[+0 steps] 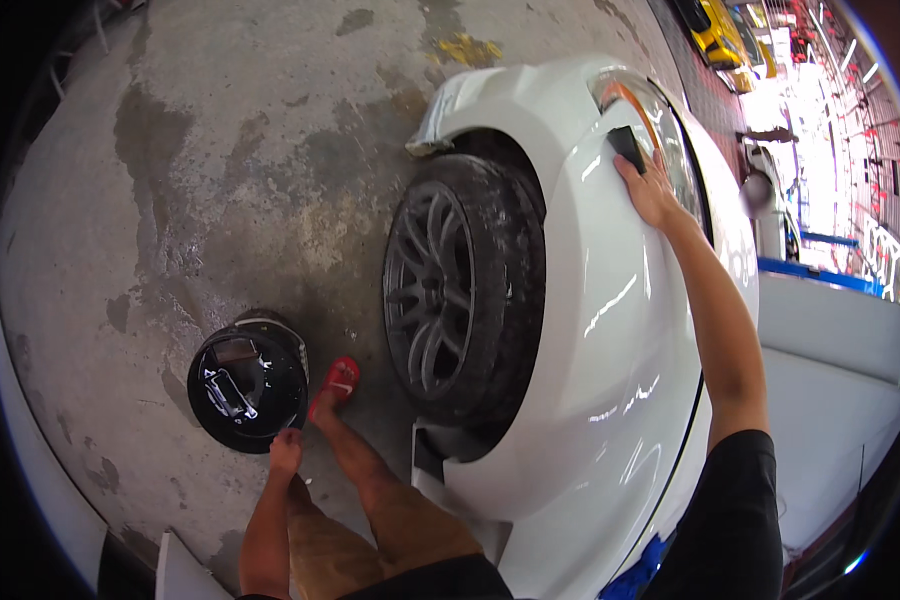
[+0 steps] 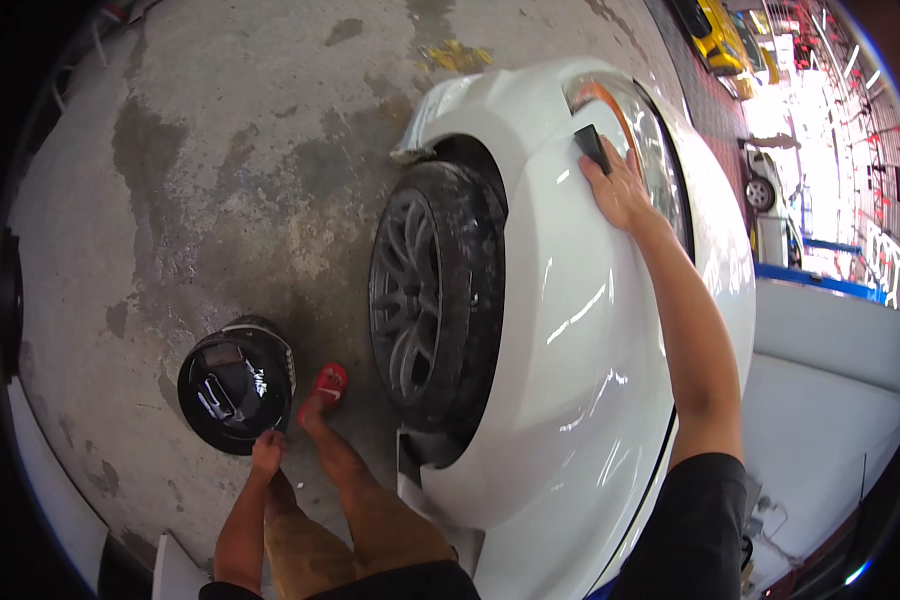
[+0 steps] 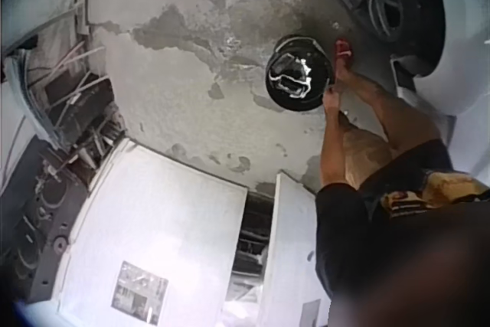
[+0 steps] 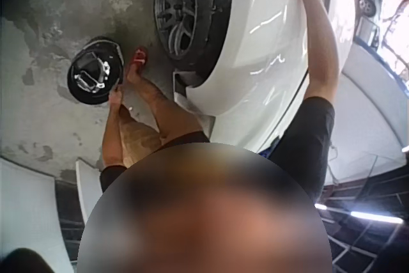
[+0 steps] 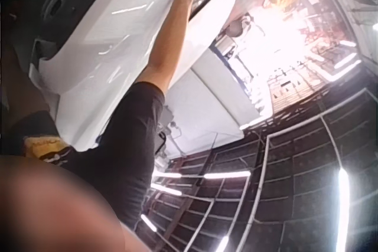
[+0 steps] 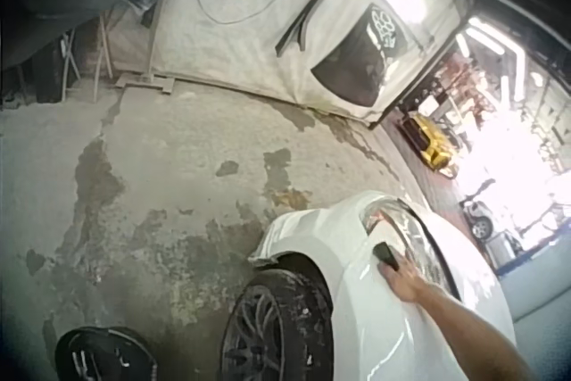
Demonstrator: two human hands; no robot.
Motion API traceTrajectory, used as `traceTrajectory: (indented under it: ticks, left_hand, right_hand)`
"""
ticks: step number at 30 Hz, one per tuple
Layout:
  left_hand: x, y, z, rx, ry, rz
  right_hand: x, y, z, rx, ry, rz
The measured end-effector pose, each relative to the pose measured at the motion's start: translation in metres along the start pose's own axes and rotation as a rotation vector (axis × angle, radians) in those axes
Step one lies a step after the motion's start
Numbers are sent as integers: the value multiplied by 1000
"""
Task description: Sanding the exterior panel of a white car using a sanding block.
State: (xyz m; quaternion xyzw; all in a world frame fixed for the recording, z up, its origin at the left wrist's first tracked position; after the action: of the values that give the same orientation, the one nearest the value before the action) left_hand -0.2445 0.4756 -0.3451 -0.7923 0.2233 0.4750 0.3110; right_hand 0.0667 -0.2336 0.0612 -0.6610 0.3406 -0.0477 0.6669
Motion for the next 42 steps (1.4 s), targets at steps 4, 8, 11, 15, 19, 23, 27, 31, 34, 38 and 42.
traceTrajectory:
  ticks: [4,8,11,15,19,23,27,31,34,38,42]
  left_hand:
    - [1,-13,-2,-93,-2,-1]
    - [6,-30,-2,65,1,47]
    - [47,-85,57,209,174,-35]
    - [24,-80,17,-91,51,100]
    - [17,-86,-8,62,228,175]
    - [40,-137,40,225,174,157]
    - [39,-159,69,291,111,110]
    - [45,-165,63,404,211,126]
    - [52,-148,61,424,249,162]
    - [45,-119,63,324,135,147]
    - [35,-87,53,453,314,165]
  right_hand:
    - [-113,4,-20,76,-188,-184]
    - [-302,54,-7,79,-47,-374]
    - [-449,174,25,2,64,-428]
    - [-469,207,15,-79,263,-406]
    - [-334,64,-12,63,72,-553]
    - [-412,128,16,-25,165,-618]
    - [-570,299,30,-255,309,-256]
    - [-466,183,26,-67,314,-614]
    - [-424,126,24,-95,253,-694]
    - [-572,302,37,-188,350,-292]
    - [-564,301,42,-77,398,-199]
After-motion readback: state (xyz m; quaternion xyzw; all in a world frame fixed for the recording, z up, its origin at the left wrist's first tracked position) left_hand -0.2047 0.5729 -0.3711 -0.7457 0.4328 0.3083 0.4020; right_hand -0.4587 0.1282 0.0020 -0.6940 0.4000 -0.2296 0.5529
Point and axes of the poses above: each hand's wrist, its own x-axis towards the middle knuckle, its own y-axis out of the palm, z = x × y, the point moved 8 cm from there along x, towards the middle knuckle, and after that the axes turned 4 degrees about z, right-handed, at the moved point
